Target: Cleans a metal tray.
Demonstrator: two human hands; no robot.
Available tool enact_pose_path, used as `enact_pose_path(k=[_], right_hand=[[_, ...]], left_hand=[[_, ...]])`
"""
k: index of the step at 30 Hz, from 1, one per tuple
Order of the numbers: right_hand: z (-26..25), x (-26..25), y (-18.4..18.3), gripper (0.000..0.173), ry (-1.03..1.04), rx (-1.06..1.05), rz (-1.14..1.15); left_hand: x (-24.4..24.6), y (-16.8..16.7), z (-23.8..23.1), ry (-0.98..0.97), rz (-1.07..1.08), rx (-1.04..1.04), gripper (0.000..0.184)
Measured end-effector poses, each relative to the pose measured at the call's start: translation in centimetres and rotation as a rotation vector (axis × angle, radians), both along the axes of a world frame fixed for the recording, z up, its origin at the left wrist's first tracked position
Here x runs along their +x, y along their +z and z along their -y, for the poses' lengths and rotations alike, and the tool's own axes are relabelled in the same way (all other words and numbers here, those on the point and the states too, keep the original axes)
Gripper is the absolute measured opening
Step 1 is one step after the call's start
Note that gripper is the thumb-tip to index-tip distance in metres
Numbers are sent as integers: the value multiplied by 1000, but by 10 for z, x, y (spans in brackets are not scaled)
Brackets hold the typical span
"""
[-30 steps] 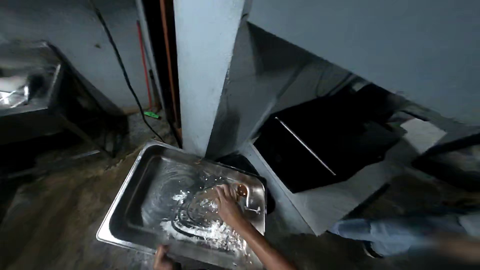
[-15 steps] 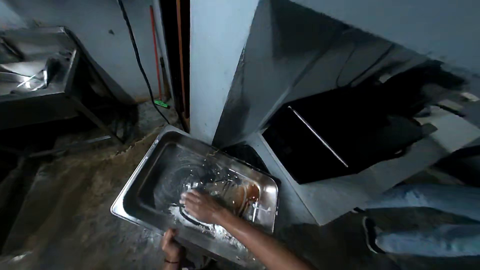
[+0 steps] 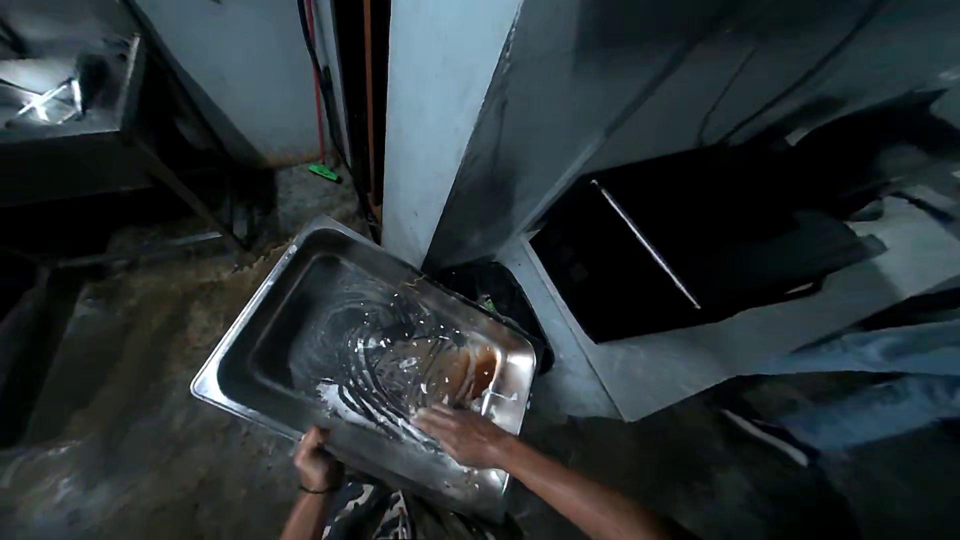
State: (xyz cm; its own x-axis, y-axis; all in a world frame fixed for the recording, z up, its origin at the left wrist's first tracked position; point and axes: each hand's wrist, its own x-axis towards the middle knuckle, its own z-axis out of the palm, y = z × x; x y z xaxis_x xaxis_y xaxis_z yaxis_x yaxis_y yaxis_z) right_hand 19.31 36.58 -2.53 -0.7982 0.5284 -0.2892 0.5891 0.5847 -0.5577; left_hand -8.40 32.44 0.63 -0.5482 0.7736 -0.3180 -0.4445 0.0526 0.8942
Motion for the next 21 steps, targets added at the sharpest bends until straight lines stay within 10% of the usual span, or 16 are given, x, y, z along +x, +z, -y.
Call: enact_pose_path(k=[21], right_hand=[[-2, -3, 21, 53, -129, -79, 138]], left_hand=[[-8, 7, 5, 24, 5, -28, 32]])
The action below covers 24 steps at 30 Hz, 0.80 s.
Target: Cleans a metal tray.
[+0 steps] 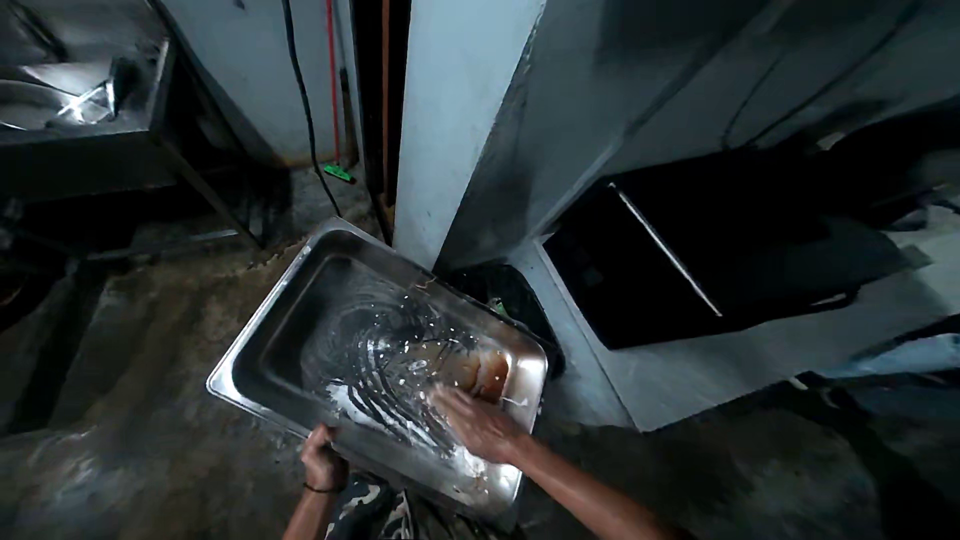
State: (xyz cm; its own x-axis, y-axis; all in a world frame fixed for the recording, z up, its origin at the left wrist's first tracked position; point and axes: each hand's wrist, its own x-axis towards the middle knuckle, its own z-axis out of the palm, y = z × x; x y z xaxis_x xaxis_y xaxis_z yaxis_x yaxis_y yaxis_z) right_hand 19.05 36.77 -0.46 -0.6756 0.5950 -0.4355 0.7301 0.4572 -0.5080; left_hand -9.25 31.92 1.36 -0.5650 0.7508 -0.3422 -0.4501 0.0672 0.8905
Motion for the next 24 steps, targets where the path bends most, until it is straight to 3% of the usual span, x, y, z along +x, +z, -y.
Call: enact_pose_path(k=[3, 7, 9, 11, 15, 17, 21, 24], right_hand=[[35, 20, -8, 46, 114, -154, 52], [-49, -26, 32, 44, -209, 135, -138], [-88, -51, 27, 43, -323, 288, -198], [-70, -63, 8, 43, -244, 280, -215], [21, -40, -14, 44, 89, 36, -216], [-5, -51, 0, 39, 71, 118, -327], [-82, -125, 27, 43, 113, 346, -369], [-57, -123, 8, 44, 225, 273, -438]], left_hand=[[-6, 2, 1, -22, -38, -6, 32], [-8, 3, 1, -28, -22, -24, 28], [-1, 4, 2, -44, 2, -3, 31], [3, 6, 0, -55, 17, 54, 34], [-9, 5, -9, -73, 27, 77, 29], [-15, 6, -11, -85, 9, 63, 26], [-4, 5, -7, -146, -30, 96, 30], [-4, -2, -6, -217, -32, 181, 27]])
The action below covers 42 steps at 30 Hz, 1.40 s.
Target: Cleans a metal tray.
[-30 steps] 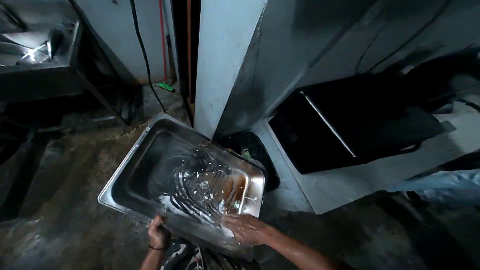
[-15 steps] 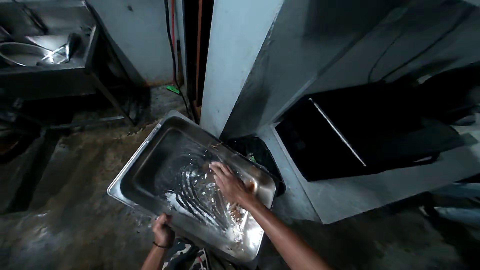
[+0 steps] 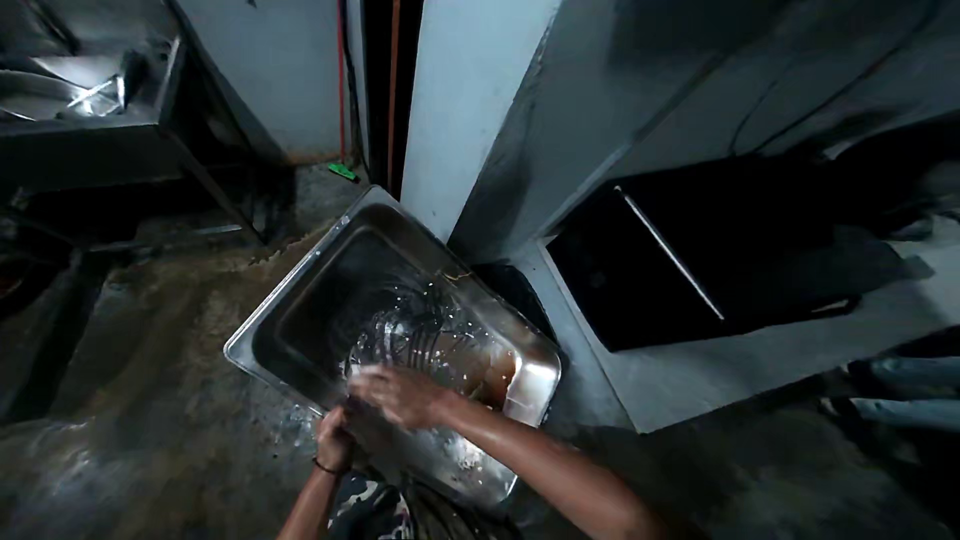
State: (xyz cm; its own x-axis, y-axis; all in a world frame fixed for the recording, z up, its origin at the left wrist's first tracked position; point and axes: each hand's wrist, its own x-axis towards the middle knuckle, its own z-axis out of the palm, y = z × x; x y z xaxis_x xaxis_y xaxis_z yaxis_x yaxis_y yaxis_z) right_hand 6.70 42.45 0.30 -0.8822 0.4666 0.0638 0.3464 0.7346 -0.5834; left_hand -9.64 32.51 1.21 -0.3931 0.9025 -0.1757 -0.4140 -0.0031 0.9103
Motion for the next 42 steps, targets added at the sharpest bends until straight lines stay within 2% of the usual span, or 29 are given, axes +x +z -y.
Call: enact_pose_path(k=[4, 8, 11, 13, 15, 17, 22, 28, 30, 33, 37, 41, 42], right_hand=[[55, 88, -29, 49, 189, -185, 256], [62, 134, -27, 36, 243, -284, 555], [31, 127, 8, 40, -55, -254, 529], [18, 118, 0, 43, -367, -195, 603], [22, 116, -17, 43, -570, -183, 679], [50, 116, -36, 38, -585, -182, 679], [113, 99, -48, 40, -519, -287, 621], [131, 102, -51, 39, -570, -700, 441], [128, 92, -43, 39, -601, -828, 417], [115, 64, -19, 39, -658, -927, 414], [82, 6, 36, 31, -614, -989, 352], [51, -47, 81, 26, -570, -1037, 89], [45, -59, 99, 28, -579, -1073, 52]], left_hand=[[-11, -3, 11, 84, -21, 9, 28], [-24, -11, 23, 138, -95, -10, 31], [-22, -2, 27, 169, -55, -36, 31], [-15, 6, 32, 193, -26, -29, 28], [-11, 7, 35, 215, 5, 0, 19], [-11, 6, 37, 210, 23, 30, 11], [-7, 2, 46, 193, -4, 11, 17], [4, -1, 43, 289, -13, -81, 17], [10, 3, 41, 336, -41, -163, 8], [16, 7, 40, 322, -89, -217, 27], [31, 13, 49, 308, -116, -199, 58], [48, 26, 62, 256, -114, -146, 60], [52, 28, 68, 215, -141, -172, 68]])
